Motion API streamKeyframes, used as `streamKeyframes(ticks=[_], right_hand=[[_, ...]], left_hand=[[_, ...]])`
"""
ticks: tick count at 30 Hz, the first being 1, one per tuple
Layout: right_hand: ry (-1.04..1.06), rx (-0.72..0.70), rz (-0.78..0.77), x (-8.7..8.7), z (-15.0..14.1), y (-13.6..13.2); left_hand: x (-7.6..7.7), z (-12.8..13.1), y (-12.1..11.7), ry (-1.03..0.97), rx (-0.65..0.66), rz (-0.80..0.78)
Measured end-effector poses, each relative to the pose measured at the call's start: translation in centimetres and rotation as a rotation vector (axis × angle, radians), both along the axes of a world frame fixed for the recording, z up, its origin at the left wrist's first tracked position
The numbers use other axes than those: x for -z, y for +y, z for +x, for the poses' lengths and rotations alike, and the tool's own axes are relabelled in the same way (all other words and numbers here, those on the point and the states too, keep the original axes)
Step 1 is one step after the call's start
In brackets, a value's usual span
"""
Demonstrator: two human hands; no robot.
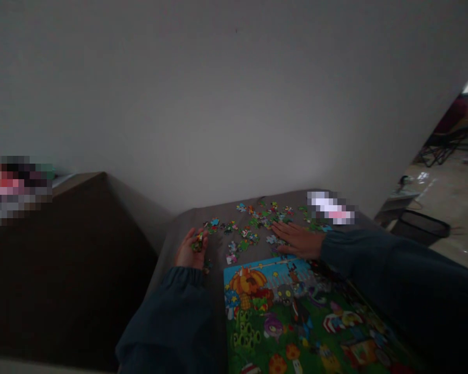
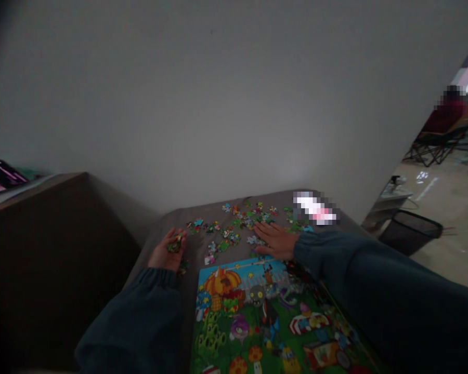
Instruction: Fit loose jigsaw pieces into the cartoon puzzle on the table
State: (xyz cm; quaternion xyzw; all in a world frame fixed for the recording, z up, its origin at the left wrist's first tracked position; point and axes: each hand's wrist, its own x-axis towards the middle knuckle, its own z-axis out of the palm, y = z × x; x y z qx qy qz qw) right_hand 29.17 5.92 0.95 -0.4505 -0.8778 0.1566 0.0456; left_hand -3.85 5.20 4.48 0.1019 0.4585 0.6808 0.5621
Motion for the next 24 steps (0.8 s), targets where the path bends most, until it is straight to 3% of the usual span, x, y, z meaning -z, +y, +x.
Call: streamKeyframes(ticks=[4, 9, 14, 19, 24], right_hand=[[0.027, 0.007, -0.032, -0.9, 0.6, 0.5], [0.043, 0.024, 0.038, -2.1, 1.8, 0.9], [0.006, -0.053, 0.000, -1.9, 2.2, 0.4], [-0.063, -0.008, -0.014, -1.2, 1.4, 1.0], [-0.098, 0.038, 0.015, -1.9, -0.8, 1.8]], left_hand=[[-0.3, 0.1, 0.2, -0.017, 0.006, -0.006], [-0.2, -0.1, 0.6, -0.024, 0.027, -0.006], [-0.2, 0.0, 0.5, -0.013, 0.018, -0.005], [-0.3, 0.0, 0.3, -0.017, 0.030, -0.005], [0.0, -0.2, 0.4, -0.014, 0.046, 0.009]])
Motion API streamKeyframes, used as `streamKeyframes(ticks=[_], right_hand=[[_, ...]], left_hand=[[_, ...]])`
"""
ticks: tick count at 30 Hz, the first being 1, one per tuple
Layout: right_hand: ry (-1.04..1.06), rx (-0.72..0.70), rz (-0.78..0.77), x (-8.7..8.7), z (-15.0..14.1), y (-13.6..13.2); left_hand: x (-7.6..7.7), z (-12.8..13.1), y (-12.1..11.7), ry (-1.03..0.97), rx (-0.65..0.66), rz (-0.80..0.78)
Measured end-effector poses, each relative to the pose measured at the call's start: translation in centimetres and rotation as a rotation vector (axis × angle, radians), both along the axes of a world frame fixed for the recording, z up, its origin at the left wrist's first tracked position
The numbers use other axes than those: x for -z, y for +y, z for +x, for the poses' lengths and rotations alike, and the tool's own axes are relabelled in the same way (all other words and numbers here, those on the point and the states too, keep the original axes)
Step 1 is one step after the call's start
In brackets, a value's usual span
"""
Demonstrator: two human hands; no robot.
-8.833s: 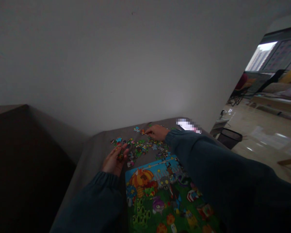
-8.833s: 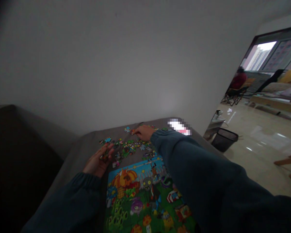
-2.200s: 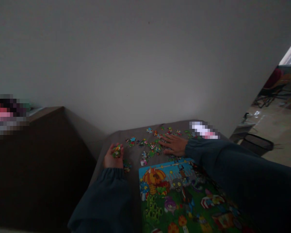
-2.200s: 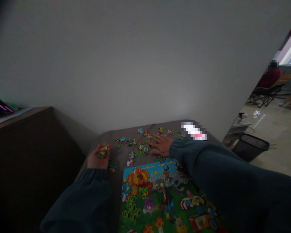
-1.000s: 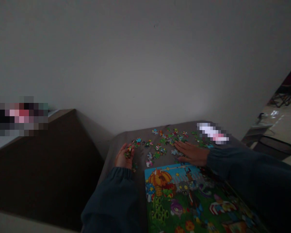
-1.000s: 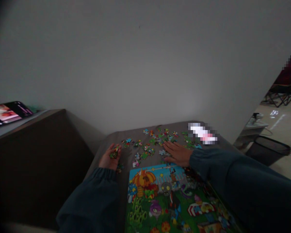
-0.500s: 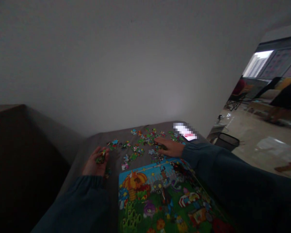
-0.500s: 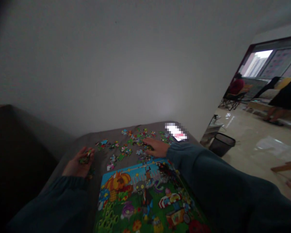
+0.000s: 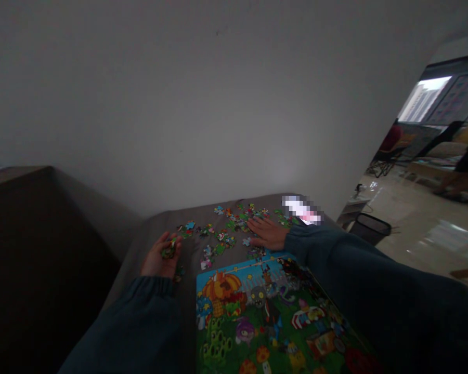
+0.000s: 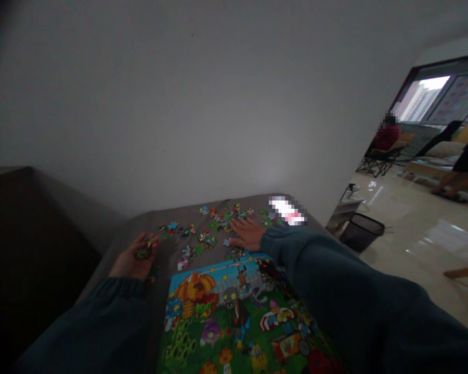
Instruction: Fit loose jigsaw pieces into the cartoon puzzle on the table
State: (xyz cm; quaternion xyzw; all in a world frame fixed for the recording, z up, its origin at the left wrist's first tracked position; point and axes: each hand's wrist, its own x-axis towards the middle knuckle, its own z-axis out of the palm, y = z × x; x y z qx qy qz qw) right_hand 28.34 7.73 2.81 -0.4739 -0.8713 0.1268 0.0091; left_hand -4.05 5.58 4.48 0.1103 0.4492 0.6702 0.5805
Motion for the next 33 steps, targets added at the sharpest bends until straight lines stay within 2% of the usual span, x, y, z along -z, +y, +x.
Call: streamKeyframes(ticks=[2, 5, 9, 13, 17, 20, 23, 28, 33], right_hand=[[0.006, -0.041, 0.014, -0.4, -1.3, -0.3], [0.002, -0.205, 0.028, -0.7, -3.2, -1.5], [-0.048, -0.337, 0.093, -1.2, -4.4, -2.8], [-0.019, -0.340, 0.297, -2.0, -5.2, -2.6], [-0.013, -0.292, 0.409, -1.2, -7.2, -1.9], [-0.021, -0.229, 0.421, -0.1, -8.7, -1.5], [0.006, -0.217, 0.412, 0.1, -9.5, -1.6], [0.063, -0.229, 0.417, -1.0, -8.8, -2.5], [0.276, -0.182, 0.477, -2.1, -8.4, -3.2]], left_hand=[[0.0, -0.1, 0.0, 0.002, 0.004, 0.003], [-0.1, -0.2, -0.1, 0.000, 0.019, -0.001], [-0.4, -0.2, -0.2, -0.006, 0.041, -0.008], [-0.5, 0.0, -0.3, -0.006, 0.056, -0.018], [-0.9, 0.2, -0.5, 0.003, 0.095, -0.025], [-1.1, 0.6, -0.9, 0.016, 0.166, -0.019], [-1.2, 1.3, -1.4, 0.027, 0.246, -0.020], [-1.1, 2.7, -2.1, 0.038, 0.326, -0.030], [-1.3, 4.8, -3.4, 0.015, 0.399, -0.047]])
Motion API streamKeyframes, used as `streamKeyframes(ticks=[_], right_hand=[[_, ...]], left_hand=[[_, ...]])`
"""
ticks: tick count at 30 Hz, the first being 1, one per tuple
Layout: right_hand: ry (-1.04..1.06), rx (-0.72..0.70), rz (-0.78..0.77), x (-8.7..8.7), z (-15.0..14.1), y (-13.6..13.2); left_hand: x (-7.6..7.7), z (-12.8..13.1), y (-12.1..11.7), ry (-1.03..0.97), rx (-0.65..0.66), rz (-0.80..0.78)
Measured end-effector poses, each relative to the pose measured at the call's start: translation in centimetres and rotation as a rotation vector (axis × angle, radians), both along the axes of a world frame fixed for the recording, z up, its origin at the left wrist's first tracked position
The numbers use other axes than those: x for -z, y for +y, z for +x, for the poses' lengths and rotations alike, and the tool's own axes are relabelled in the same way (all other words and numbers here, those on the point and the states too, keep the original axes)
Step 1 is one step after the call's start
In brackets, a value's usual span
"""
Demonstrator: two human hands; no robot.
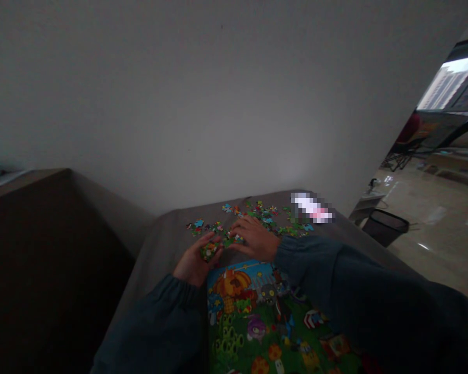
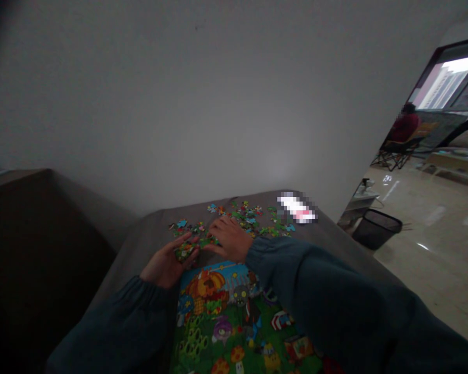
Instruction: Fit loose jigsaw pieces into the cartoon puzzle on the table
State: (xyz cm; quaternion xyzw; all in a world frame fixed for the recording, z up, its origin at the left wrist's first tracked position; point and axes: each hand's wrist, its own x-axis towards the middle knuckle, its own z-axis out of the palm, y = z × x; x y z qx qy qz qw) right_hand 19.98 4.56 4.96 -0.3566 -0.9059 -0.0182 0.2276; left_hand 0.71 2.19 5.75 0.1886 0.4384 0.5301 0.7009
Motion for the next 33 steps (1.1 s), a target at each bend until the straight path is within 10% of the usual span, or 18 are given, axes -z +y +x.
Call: streamKeyframes(ticks=[4, 14, 22, 33], right_hand=[[0.045, -0.096, -0.028, -0.7, 0.6, 0.4], [0.063, 0.235, -0.175, 0.4, 11.3, 5.3], [0.173, 0.312, -0.150, 4.3, 13.8, 3.3], [0.146, 0.206, -0.170, 2.4, 16.6, 1.7]], left_hand=[[0.2, 1.7, -1.1, -0.004, 0.094, -0.057], [-0.3, 0.6, 0.0, 0.002, -0.048, -0.051], [-0.2, -0.2, 0.7, 0.031, -0.129, -0.039], [-0.5, -0.6, 0.8, 0.058, -0.102, -0.073]])
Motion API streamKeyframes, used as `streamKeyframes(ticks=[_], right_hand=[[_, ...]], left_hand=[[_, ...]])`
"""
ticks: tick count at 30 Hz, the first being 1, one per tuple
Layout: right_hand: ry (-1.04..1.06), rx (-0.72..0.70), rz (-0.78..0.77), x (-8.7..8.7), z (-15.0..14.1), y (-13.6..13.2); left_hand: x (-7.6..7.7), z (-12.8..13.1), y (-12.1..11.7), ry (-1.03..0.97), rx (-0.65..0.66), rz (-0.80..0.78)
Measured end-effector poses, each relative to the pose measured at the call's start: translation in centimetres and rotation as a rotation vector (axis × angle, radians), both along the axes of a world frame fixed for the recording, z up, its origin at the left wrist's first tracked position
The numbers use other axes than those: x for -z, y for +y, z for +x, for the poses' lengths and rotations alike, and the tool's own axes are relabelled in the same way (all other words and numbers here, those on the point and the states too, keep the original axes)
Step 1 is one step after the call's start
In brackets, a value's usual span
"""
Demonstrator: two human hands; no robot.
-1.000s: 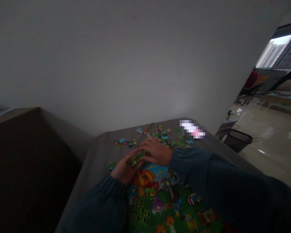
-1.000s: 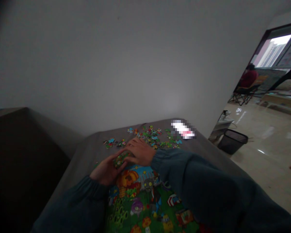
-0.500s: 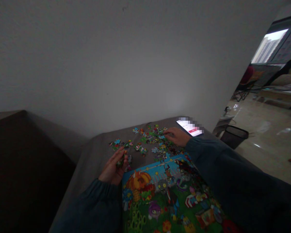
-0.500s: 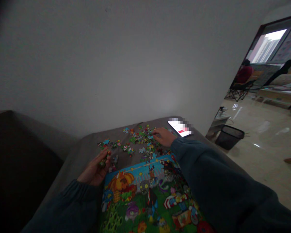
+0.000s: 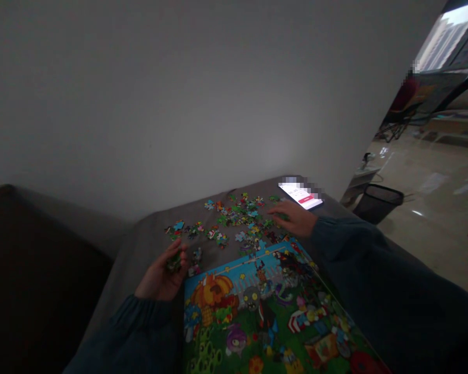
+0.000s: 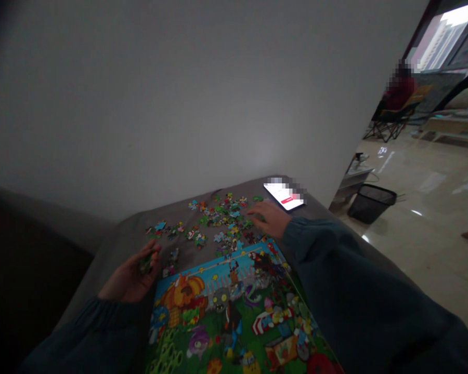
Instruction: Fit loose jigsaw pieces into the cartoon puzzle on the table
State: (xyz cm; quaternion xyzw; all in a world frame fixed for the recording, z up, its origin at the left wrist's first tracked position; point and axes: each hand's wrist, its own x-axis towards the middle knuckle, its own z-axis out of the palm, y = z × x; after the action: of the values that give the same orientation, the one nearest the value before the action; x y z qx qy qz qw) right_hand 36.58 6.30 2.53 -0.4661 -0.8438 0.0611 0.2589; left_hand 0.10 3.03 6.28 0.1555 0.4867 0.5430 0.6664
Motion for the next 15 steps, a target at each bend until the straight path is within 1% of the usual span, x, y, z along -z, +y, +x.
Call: streamKeyframes(ticks=[3, 6, 9, 11, 15], right_hand=[[-0.068, -0.067, -0.038, 0.9, -0.2, 0.0], [-0.178, -0.085, -0.084, 1.4, -1.0, -0.7], [-0.305, -0.057, -0.184, 1.1, -1.8, -1.7], [-0.353, -0.029, -0.244, 0.7, -1.9, -2.3], [-0.430, 0.052, -0.302, -0.3, -1.4, -2.4]], left_hand=[[0.0, -0.4, 0.0, -0.040, 0.051, 0.038], [0.1, -0.6, 0.1, -0.075, 0.086, 0.074], [0.1, -0.6, 0.1, -0.063, 0.084, 0.068], [0.0, -0.4, 0.1, -0.046, 0.074, 0.058], [-0.3, 0.0, 0.0, -0.015, 0.085, 0.047]])
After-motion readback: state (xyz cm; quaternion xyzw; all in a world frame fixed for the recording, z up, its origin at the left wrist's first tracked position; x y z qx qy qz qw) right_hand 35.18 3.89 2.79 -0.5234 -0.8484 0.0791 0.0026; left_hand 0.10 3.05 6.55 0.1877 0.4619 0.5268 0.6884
